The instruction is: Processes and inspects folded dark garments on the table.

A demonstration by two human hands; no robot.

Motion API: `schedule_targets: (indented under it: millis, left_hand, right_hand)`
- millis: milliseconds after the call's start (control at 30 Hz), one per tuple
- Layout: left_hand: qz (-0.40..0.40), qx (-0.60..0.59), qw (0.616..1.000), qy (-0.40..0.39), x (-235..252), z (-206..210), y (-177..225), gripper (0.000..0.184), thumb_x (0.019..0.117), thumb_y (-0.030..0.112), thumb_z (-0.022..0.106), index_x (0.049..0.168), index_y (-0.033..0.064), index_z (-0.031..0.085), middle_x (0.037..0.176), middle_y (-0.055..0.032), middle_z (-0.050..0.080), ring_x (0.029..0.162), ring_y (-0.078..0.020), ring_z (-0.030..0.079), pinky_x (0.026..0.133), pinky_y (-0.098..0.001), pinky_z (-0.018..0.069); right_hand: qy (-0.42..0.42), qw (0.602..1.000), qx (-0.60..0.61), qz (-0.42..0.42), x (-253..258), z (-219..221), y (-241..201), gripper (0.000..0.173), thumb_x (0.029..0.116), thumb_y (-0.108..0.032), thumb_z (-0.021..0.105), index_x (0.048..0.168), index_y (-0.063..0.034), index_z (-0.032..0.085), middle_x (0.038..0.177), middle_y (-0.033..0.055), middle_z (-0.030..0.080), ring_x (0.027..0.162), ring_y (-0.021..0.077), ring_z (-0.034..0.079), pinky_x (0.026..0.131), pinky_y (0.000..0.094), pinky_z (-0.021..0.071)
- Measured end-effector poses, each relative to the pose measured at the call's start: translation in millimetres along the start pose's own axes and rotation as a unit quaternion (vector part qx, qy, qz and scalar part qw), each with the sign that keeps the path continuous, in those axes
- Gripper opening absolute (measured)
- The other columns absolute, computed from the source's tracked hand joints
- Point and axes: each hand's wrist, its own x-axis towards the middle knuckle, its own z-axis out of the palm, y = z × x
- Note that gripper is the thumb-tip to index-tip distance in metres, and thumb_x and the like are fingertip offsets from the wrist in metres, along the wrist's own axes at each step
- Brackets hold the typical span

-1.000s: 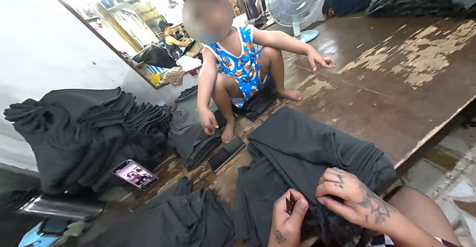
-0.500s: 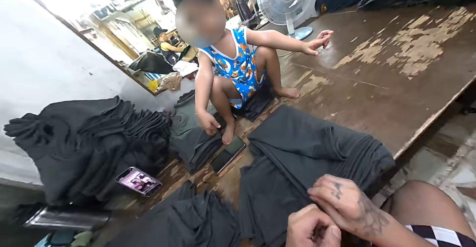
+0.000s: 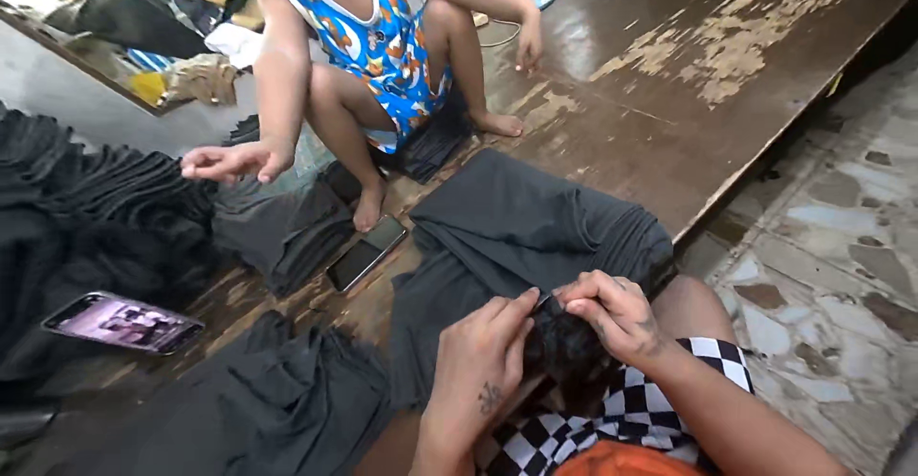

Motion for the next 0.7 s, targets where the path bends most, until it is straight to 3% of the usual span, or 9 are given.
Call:
schedule_targets:
  millis: [100,433,533,600,633,667,700]
  left_hand:
    - [-0.001,0.0,1.0,-0.009,-2,-2,-1,0.032,0.0993,0.019,0.056,0.123,0.006,0.072,0.099,-0.0098,0.073,0.08,-0.0237,0.072,0.065,-0.0417,0.0584]
    - [0.02,0.006,0.999,-0.028,2,1,1,0.03,0.0978,0.013,0.056,0.121,0.0058,0.074,0.097,-0.0103,0.074,0.077,-0.0247,0.073,0.062,-0.0422,0.0584]
    - [-0.002,-0.014,1.0,0.002,2,-1,-3,0.031,0.0995,0.016,0.055,0.122,0.0026,0.072,0.102,-0.0126,0.075,0.084,-0.0238,0.074,0.071,-0.0413,0.06]
    - [-0.027,-0.084,0.995,0.043,8,-5,-4,0.039,0.0993,0.026,0.059,0.125,-0.0026,0.068,0.102,-0.0121,0.072,0.085,-0.0147,0.068,0.075,-0.0302,0.0567]
    - [-0.029,-0.147,0.987,0.064,14,-7,-4,0.043,0.0999,0.029,0.06,0.125,-0.0055,0.065,0.096,-0.0086,0.069,0.079,-0.0069,0.062,0.072,-0.0221,0.0527]
    - [-0.029,-0.219,0.972,0.075,20,-8,-4,0.045,0.102,0.032,0.058,0.123,-0.0066,0.064,0.088,-0.0019,0.065,0.072,0.0007,0.055,0.065,-0.0159,0.0476]
    - [-0.039,-0.287,0.955,0.064,26,-8,-6,0.046,0.1044,0.037,0.055,0.122,-0.0044,0.063,0.081,0.0064,0.06,0.066,0.0066,0.05,0.059,-0.0123,0.0428]
  right_hand:
    - [-0.005,1.0,0.007,0.003,0,-1,0,0.037,0.1092,-0.03,0.047,0.093,0.0008,0.06,0.083,0.0119,0.069,0.085,0.0091,0.072,0.081,0.0215,0.0581]
    - [0.006,1.0,0.018,0.016,-1,1,1,0.036,0.1082,-0.027,0.049,0.091,0.0028,0.062,0.082,0.014,0.07,0.086,0.0124,0.073,0.085,0.0233,0.0579]
    - [-0.003,0.998,0.061,0.014,-4,1,3,0.043,0.1098,-0.033,0.045,0.089,0.0013,0.061,0.083,0.0137,0.071,0.089,0.0156,0.074,0.092,0.0304,0.0586]
    - [-0.071,0.99,0.122,0.015,-15,0,-12,0.055,0.1099,-0.045,0.038,0.083,-0.0029,0.06,0.083,0.0123,0.07,0.092,0.018,0.073,0.102,0.0373,0.0541]
    - [-0.149,0.98,0.134,0.012,-22,-1,-25,0.056,0.1082,-0.051,0.037,0.085,-0.0068,0.062,0.084,0.0087,0.07,0.093,0.0159,0.071,0.103,0.0352,0.0523]
    - [-0.246,0.959,0.137,0.012,-27,-3,-40,0.053,0.1063,-0.053,0.041,0.094,-0.0084,0.068,0.085,0.0063,0.07,0.089,0.0146,0.069,0.095,0.0323,0.0544]
    - [-0.343,0.928,0.145,0.021,-25,-4,-55,0.045,0.1046,-0.044,0.049,0.111,-0.0053,0.071,0.083,0.009,0.071,0.079,0.0179,0.07,0.08,0.0342,0.0579]
